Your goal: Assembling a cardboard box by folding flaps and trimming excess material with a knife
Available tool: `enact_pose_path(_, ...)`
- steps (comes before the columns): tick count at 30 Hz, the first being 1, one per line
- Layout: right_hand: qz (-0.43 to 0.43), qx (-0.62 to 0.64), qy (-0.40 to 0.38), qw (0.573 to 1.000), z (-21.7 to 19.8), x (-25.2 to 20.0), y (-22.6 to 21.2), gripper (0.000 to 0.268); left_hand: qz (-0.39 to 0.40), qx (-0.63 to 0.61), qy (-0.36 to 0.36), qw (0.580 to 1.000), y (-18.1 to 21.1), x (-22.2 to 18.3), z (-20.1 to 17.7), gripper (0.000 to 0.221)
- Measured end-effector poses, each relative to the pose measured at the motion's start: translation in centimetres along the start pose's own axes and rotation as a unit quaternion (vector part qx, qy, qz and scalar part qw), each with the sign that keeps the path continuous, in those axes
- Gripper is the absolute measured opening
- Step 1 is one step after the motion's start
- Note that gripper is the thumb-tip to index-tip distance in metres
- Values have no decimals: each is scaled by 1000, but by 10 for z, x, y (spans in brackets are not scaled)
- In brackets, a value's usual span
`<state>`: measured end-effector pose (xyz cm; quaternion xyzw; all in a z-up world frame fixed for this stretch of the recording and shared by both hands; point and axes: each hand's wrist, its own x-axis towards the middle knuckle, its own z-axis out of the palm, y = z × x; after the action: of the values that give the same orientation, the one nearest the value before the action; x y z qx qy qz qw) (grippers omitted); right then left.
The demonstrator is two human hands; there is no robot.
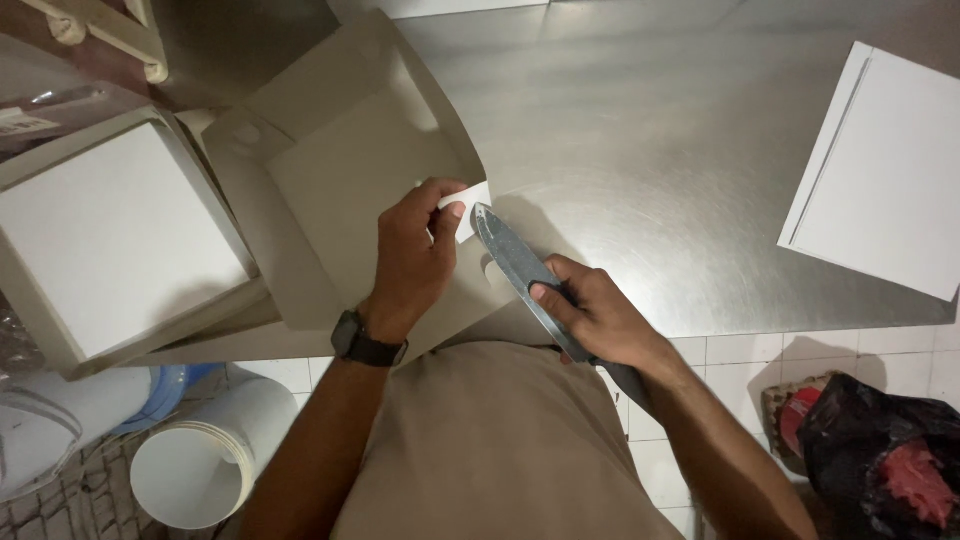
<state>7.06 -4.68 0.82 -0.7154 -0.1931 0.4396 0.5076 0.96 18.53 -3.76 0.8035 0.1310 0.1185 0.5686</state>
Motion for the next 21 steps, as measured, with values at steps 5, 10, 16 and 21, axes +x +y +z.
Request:
enact_pose_path(5,-47,-52,20,997,-1,9,51,17,53,38,-11,998,-3,2,1,32)
enact_pose_path(10,10,36,3,999,8,0,6,19,40,34,-1,999,-4,-1,1,26)
enact_pose_path(16,7,75,-9,997,12,2,18,17,40,37,-5,999,-3,-3,0,28)
enact_pose_path(21,2,-8,31,999,18,2,9,17,51,54,6,997,-5,-1,0,29)
